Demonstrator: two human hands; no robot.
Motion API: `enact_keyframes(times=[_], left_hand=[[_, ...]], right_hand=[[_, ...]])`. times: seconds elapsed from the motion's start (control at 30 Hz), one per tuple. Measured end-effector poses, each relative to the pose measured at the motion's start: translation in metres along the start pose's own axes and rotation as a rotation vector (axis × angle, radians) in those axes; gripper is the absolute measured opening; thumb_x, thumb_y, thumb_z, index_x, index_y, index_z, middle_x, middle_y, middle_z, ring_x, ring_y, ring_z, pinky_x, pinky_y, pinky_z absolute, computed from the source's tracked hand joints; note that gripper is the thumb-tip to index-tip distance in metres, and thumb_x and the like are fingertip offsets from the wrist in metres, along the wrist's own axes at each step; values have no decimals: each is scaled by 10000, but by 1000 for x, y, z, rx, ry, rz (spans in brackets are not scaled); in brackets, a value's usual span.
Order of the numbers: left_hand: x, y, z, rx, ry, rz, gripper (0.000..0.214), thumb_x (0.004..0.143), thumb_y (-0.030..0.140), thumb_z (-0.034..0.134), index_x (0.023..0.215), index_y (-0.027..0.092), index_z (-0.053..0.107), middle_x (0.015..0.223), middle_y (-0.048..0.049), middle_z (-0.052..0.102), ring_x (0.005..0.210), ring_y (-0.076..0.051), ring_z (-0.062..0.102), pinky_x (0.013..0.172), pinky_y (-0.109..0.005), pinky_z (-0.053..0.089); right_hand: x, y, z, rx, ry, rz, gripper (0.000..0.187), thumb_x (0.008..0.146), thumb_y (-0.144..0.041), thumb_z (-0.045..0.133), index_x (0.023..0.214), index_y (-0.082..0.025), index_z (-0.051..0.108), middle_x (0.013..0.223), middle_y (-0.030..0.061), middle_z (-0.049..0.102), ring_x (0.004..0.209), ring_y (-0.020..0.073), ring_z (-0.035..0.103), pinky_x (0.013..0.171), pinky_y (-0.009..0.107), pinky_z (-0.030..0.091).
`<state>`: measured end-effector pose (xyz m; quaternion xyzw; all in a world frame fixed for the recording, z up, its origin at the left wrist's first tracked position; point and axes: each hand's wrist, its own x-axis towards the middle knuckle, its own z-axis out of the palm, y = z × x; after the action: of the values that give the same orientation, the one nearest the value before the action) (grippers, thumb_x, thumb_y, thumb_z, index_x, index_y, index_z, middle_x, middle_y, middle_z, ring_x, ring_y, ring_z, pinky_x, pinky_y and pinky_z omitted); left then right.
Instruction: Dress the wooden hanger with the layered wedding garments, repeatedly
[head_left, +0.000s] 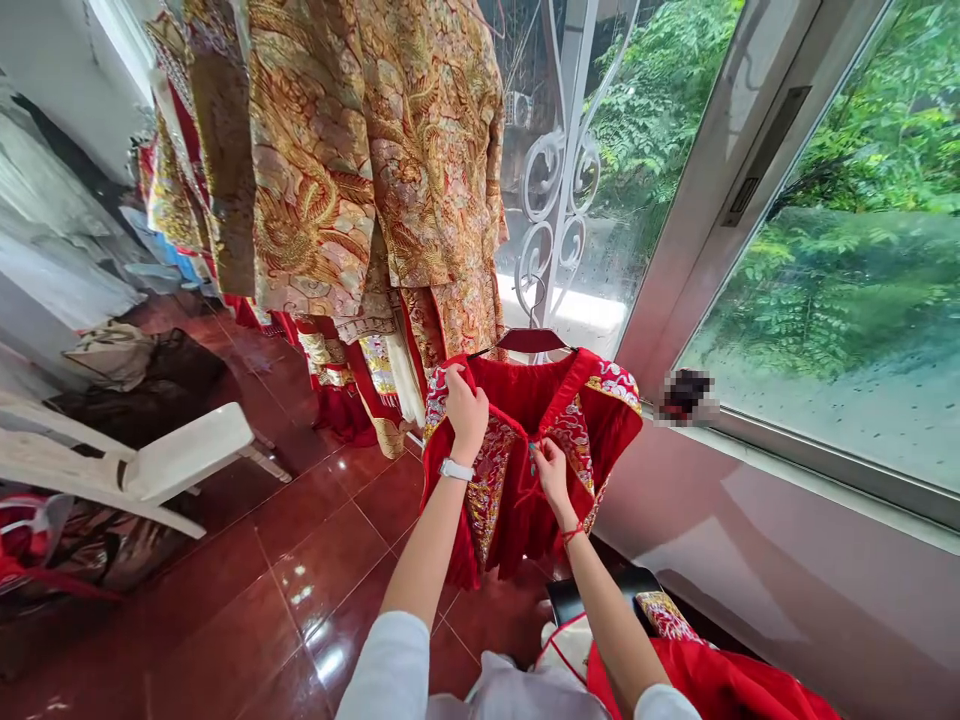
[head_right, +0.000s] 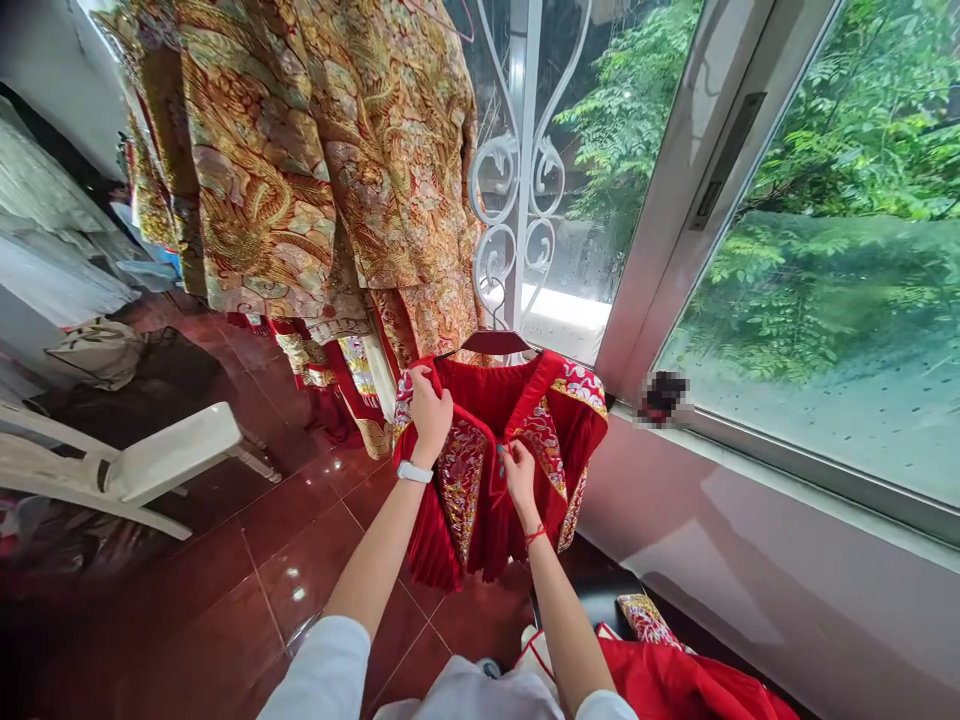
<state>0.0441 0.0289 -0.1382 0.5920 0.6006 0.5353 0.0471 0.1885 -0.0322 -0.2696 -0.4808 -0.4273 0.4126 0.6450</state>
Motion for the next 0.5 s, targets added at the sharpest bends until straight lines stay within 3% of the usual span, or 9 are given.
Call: enact_keyframes(times=[0.2,0.37,0.5], left_hand=[[-7,3,-25,-164,3,88,365,744,-16,463,1014,229,466,1018,-63,588,922,-217,617,840,-356,500],[16,17,-45,-167,12,157,252,733,-24,425,742,224,470,826,-21,502,794,-198,529,823,-342,452],[28,22,-55,-289,26,139,243,700,-23,432,698,214,487,772,-7,517,774,-183,514,792,-316,437]], right_hand=[[27,1,6,0,-81,79,354,625,-477,715,601,-208,485,568,-55,464,550,94,368,520,225,318],[27,-7,20,30,-189,196,383,590,-493,785,606,-201,538,549,-38,516,514,94,428,484,218,347],[23,-10,31,48,-205,251,400,625,-507,785,602,-198,531,523,-44,504,482,81,417,466,211,350]])
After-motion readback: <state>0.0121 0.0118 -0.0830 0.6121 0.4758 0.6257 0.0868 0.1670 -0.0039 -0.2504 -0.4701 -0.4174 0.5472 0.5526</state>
